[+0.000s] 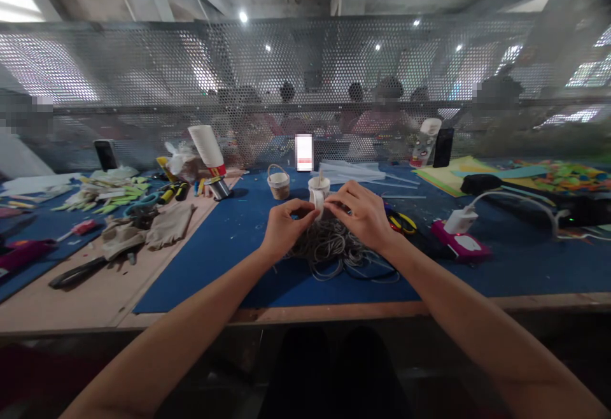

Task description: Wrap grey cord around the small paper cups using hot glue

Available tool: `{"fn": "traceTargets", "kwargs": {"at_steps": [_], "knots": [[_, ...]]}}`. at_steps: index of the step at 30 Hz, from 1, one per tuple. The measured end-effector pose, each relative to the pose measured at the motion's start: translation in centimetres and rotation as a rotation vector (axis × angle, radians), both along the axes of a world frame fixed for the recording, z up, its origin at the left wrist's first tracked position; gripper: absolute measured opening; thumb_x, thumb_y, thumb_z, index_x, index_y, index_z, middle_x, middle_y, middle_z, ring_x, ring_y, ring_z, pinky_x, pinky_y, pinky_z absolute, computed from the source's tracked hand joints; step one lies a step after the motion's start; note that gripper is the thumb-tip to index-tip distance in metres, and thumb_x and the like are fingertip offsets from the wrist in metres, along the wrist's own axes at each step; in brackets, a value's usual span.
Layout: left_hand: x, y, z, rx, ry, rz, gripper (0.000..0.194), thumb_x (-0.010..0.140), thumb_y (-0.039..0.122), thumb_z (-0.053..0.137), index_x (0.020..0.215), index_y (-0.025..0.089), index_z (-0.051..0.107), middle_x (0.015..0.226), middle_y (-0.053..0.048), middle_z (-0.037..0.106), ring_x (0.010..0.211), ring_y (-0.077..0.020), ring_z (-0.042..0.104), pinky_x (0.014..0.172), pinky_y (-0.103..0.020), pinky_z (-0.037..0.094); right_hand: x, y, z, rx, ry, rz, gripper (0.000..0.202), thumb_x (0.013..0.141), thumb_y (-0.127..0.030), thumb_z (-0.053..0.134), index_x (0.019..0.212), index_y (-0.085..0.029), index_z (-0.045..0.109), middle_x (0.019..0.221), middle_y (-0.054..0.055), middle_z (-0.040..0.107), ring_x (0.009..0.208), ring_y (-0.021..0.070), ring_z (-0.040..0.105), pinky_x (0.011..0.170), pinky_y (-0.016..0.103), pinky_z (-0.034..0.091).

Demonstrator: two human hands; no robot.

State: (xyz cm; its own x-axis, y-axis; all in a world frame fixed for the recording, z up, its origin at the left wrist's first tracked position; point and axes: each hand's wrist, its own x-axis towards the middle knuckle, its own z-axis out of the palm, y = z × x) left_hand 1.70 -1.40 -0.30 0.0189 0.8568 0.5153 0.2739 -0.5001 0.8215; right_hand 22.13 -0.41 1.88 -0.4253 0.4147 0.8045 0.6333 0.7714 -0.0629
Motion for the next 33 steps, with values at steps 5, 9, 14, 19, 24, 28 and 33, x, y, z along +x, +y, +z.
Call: {"fn": "traceTargets", "kwargs": {"at_steps": [5,9,14,19,24,28,33], "knots": [[-0.12,0.15,-0.27,0.048,0.042,-0.004,0.015,0.076,0.034,0.076,0.081,0.019,0.077,0.076,-0.004,0.073,0.069,-0.0175,0.062,0.067,-0.028,0.047,0.06,0.13,-0.01,-0.015,0.023,0.000,0.017,0.099,-0.032,0.052,0.101,-0.026,0.068,0.091,0.004,0.063,0.085,0.0179,0.061,0.075,0.031,0.047],[-0.03,0.08,-0.17,0.055,0.042,0.004,0.014,0.075,0.033,0.076,0.081,0.019,0.077,0.076,-0.004,0.073,0.068,-0.0175,0.062,0.067,-0.028,0.048,0.09,0.11,0.05,-0.018,0.032,-0.006,0.018,0.099,-0.034,0.052,0.101,-0.026,0.069,0.090,0.004,0.062,0.085,0.0179,0.061,0.075,0.030,0.047],[0.03,-0.10,0.09,0.060,0.062,-0.003,0.014,0.076,0.032,0.076,0.081,0.019,0.077,0.076,-0.004,0.073,0.069,-0.0175,0.062,0.068,-0.028,0.048,0.13,0.17,0.02,-0.032,0.042,-0.018,0.018,0.099,-0.034,0.053,0.100,-0.027,0.069,0.090,0.004,0.062,0.085,0.0179,0.061,0.074,0.030,0.047],[-0.01,-0.13,0.09,0.074,0.088,-0.021,0.014,0.078,0.032,0.074,0.081,0.018,0.076,0.076,-0.004,0.073,0.069,-0.0173,0.062,0.067,-0.028,0.048,0.17,0.26,0.04,-0.022,0.047,-0.023,0.019,0.099,-0.034,0.053,0.100,-0.025,0.070,0.089,0.004,0.062,0.083,0.0171,0.060,0.073,0.029,0.046],[-0.05,-0.18,0.20,0.074,0.122,-0.033,0.015,0.079,0.031,0.072,0.082,0.017,0.074,0.075,-0.003,0.072,0.070,-0.0163,0.062,0.067,-0.026,0.048,0.23,0.41,0.12,0.006,0.047,-0.021,0.018,0.098,-0.033,0.055,0.098,-0.024,0.070,0.087,0.004,0.062,0.079,0.0162,0.060,0.071,0.028,0.045],[-0.04,-0.28,0.41,0.088,0.148,-0.035,0.014,0.080,0.029,0.071,0.080,0.016,0.073,0.075,-0.003,0.072,0.070,-0.0153,0.062,0.067,-0.026,0.048,0.28,0.52,0.07,0.021,0.053,-0.025,0.018,0.098,-0.034,0.055,0.097,-0.024,0.070,0.086,0.003,0.061,0.078,0.0157,0.059,0.070,0.028,0.045],[-0.01,-0.27,0.44,0.090,0.151,-0.037,0.012,0.080,0.029,0.071,0.080,0.017,0.073,0.076,-0.003,0.072,0.071,-0.0155,0.062,0.067,-0.025,0.049,0.33,0.52,0.06,0.018,0.057,-0.035,0.019,0.098,-0.035,0.055,0.096,-0.024,0.070,0.087,0.003,0.061,0.078,0.0158,0.059,0.070,0.028,0.046]]}}
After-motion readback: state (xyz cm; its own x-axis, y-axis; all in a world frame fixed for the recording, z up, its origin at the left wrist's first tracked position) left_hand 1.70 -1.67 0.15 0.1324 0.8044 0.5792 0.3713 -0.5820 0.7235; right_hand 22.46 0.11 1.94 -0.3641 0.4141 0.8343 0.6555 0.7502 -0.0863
